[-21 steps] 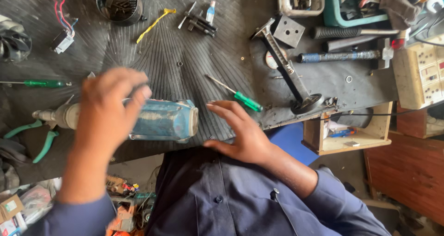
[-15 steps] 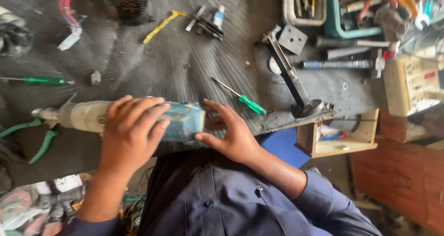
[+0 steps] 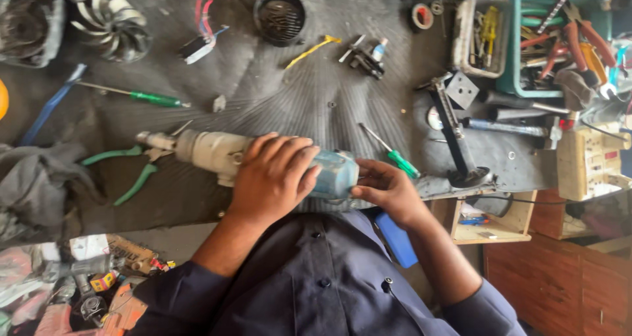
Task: The person works on a power drill at a cluttered workbench, holding the drill body while unscrewing its rear housing with a screwdriver, prying the casing apart by hand, and using hex keys and pliers to loosen and remove internal fasteners and components from the tool.
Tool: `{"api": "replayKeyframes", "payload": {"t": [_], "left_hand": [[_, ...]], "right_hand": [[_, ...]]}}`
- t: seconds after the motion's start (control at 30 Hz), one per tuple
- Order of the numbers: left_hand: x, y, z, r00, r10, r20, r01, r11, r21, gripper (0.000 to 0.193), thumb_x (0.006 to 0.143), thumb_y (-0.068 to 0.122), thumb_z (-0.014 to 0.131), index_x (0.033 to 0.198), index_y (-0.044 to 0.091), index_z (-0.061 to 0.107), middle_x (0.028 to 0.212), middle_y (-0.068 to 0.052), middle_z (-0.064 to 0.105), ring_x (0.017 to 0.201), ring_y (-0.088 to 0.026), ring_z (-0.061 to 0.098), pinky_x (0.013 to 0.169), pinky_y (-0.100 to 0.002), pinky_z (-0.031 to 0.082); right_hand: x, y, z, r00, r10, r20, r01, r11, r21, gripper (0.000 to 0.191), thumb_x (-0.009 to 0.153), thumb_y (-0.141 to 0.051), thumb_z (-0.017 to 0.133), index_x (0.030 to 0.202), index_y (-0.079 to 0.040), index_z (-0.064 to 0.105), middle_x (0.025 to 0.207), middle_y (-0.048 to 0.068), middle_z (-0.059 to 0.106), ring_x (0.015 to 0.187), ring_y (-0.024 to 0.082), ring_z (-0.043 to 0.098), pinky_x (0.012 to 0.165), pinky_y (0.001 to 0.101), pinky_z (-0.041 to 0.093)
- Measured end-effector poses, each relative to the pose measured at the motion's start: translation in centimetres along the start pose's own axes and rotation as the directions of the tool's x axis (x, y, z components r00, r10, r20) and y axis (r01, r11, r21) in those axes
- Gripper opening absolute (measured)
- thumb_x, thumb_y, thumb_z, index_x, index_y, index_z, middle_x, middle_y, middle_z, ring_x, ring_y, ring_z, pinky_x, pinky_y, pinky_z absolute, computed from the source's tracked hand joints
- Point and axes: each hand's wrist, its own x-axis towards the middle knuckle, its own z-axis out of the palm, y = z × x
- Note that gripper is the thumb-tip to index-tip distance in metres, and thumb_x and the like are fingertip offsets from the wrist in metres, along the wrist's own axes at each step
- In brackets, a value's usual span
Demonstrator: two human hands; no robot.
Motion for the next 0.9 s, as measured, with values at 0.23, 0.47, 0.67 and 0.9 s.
{"api": "replayKeyframes", "payload": {"t": [0.23, 0.47, 0.67, 0.9], "left_hand": [[-3.4, -2.4, -3.3, 0.994, 0.038, -0.104, -0.058, 0.979, -0.196, 0.028, 0.089, 0.007, 0.073, 0.116, 0.009, 0.067, 0.124, -0.008, 0.067, 0.117, -0.029, 0.062, 0.11, -0.049, 0.045], [-9.5, -5.6, -8.5, 0.937, -0.268, -0.226, 0.289, 0.955, 0.068, 0.016, 0.104, 0.005, 0.069, 0.119, 0.01, 0.067, 0.129, -0.005, 0.066, 0.12, -0.029, 0.059, 0.109, -0.041, 0.042], [-11.7, -9.4, -9.2, 0.933, -0.272, -0.235, 0.339, 0.881, 0.329, 0.02, 0.108, 0.003, 0.065, 0.126, 0.012, 0.067, 0.134, -0.004, 0.066, 0.122, -0.029, 0.06, 0.111, -0.044, 0.039], [-9.9, -15.3, -10.6, 0.949, -0.235, -0.209, 0.293, 0.904, 0.311, 0.028, 0.097, -0.003, 0.064, 0.118, 0.013, 0.072, 0.13, 0.0, 0.071, 0.121, -0.027, 0.063, 0.107, -0.044, 0.043]], "right_hand": [[-1.1, 0.5, 0.8, 0.987, -0.128, -0.093, 0.119, 0.988, -0.098, 0.047, 0.091, -0.006, 0.073, 0.135, 0.007, 0.06, 0.117, 0.016, 0.073, 0.104, 0.022, 0.071, 0.09, 0.0379, 0.059], [-2.7, 1.0, -0.8, 0.669, -0.693, -0.268, -0.059, 0.31, -0.949, 0.045, 0.087, -0.018, 0.08, 0.129, -0.007, 0.066, 0.116, 0.014, 0.068, 0.108, 0.036, 0.065, 0.095, 0.0435, 0.051], [-3.5, 1.7, -1.7, 0.706, -0.634, -0.316, -0.202, 0.247, -0.948, 0.052, 0.082, -0.023, 0.079, 0.13, -0.007, 0.065, 0.12, 0.017, 0.063, 0.113, 0.039, 0.059, 0.096, 0.0476, 0.047], [-4.0, 2.7, -1.3, 0.69, -0.62, -0.373, -0.213, 0.319, -0.924, 0.039, 0.087, -0.021, 0.076, 0.124, -0.013, 0.07, 0.117, 0.015, 0.066, 0.111, 0.037, 0.063, 0.095, 0.0466, 0.05]]}}
